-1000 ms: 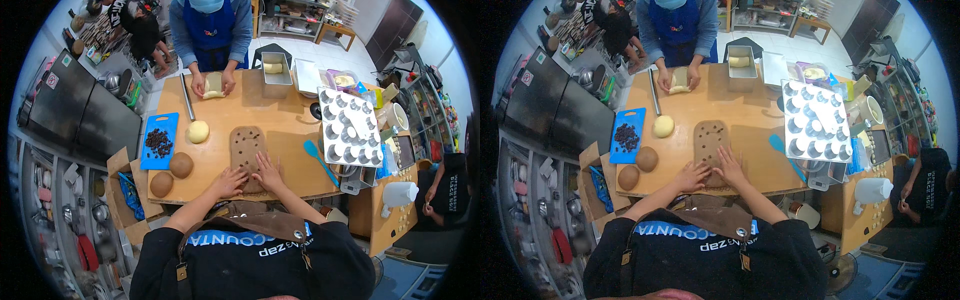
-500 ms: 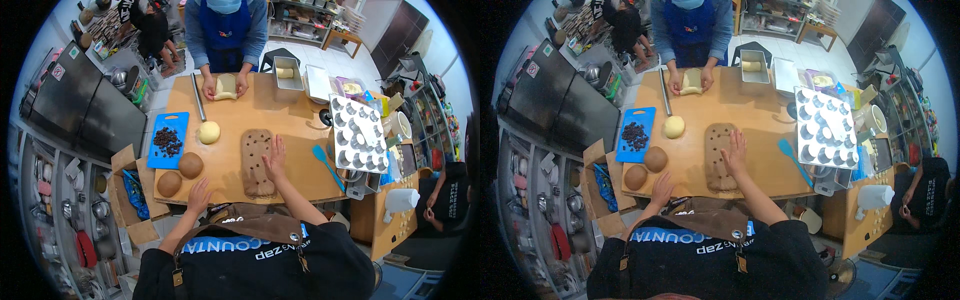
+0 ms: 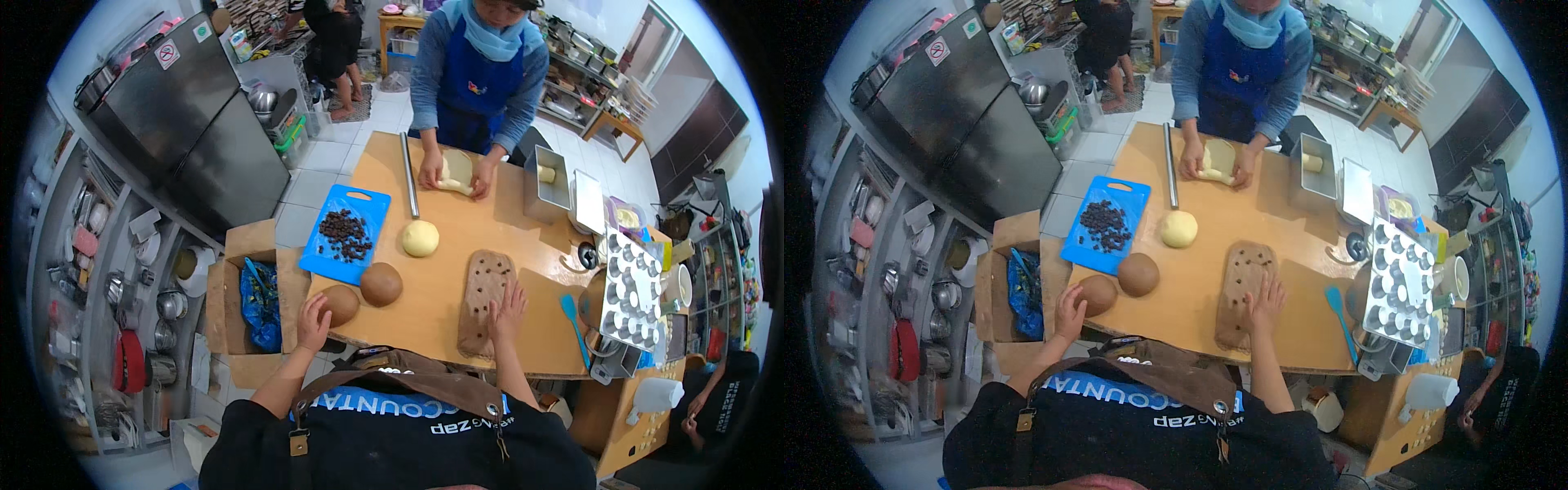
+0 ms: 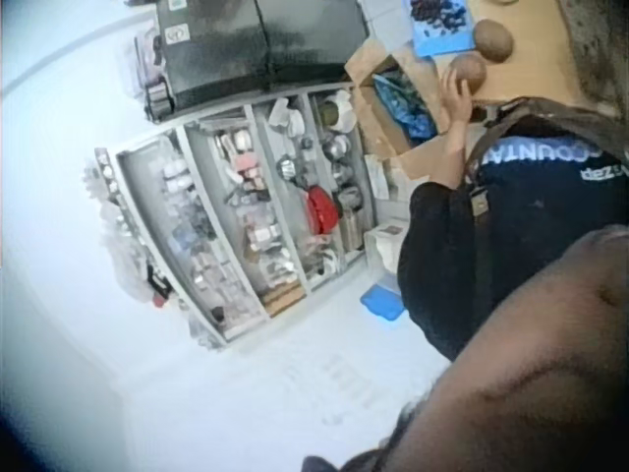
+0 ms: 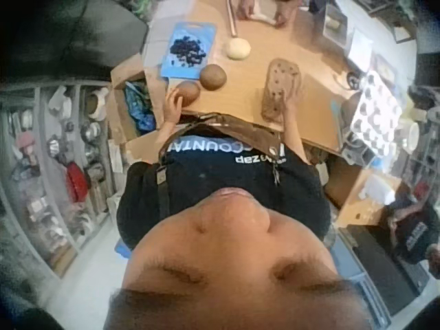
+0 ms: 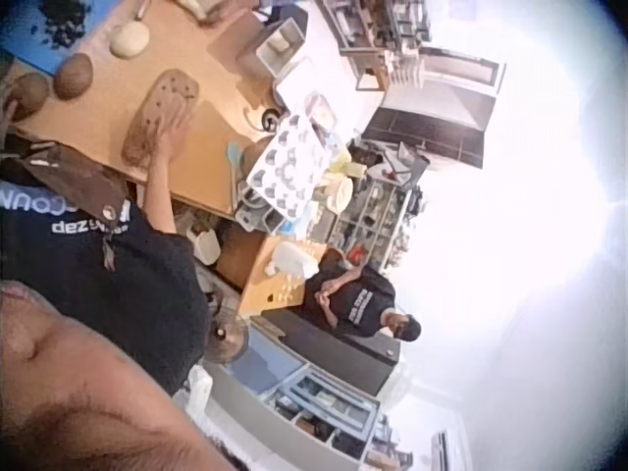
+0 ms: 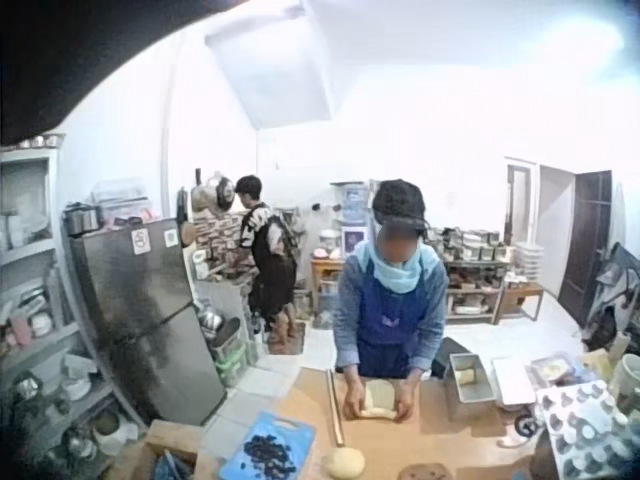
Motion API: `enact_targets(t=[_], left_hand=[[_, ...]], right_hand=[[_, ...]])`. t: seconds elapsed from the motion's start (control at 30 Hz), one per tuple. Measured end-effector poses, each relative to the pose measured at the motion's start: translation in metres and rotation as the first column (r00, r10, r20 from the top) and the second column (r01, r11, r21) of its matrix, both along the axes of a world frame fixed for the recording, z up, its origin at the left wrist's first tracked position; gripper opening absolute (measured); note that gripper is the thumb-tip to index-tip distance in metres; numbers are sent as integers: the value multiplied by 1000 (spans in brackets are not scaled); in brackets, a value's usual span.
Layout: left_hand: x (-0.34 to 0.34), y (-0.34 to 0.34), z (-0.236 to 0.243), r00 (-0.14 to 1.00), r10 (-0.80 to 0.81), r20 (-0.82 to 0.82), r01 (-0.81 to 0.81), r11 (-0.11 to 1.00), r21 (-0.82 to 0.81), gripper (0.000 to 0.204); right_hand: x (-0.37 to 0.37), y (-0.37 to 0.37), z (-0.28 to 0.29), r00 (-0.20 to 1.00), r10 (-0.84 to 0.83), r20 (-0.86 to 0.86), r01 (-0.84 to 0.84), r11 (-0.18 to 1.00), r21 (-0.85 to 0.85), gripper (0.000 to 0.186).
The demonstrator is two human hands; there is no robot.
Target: The person presses raisins into a flattened piece of dough, rolls the dough into a cylinder, and places it into a metal loaf pan.
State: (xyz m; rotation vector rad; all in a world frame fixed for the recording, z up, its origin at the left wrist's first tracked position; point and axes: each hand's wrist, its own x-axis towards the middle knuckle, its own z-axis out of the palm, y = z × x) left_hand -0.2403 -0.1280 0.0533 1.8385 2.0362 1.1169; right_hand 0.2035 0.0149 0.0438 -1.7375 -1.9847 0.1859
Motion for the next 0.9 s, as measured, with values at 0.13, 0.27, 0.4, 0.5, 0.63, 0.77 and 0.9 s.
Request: enact_targets(t=[0.13, 0.27, 0.4, 0.5, 0.63, 0.77, 0.9], left_hand=[[-49, 29, -12, 999, -26, -25, 25, 999, -45, 39], [-73, 77, -11, 973, -164, -165, 123, 965, -233, 52], [-80, 139, -25, 913, -292, -284, 205, 932, -297, 62], [-74, 190, -25, 870, -406, -279, 255, 855, -451, 61], [-55, 236, -23, 766, -543, -345, 331, 792, -513, 59], [-54, 256, -25, 641, -623, -448, 393, 768, -506, 53], [-67, 262, -31, 632, -653, -418, 540, 757, -367, 34]], right_hand=[[-4, 0, -22, 952, 114, 283, 11, 915, -403, 70], [-1, -15, -10, 979, -98, 177, 147, 946, -290, 72], [0, -74, -13, 920, -365, -145, 364, 931, -35, 73], [-1, -125, -18, 920, -379, -105, 380, 925, -7, 76], [-4, -177, -2, 884, -459, -88, 440, 881, -174, 76], [0, -198, 2, 825, -556, -102, 551, 831, -70, 76], [0, -197, 6, 806, -580, -119, 574, 815, -84, 76]])
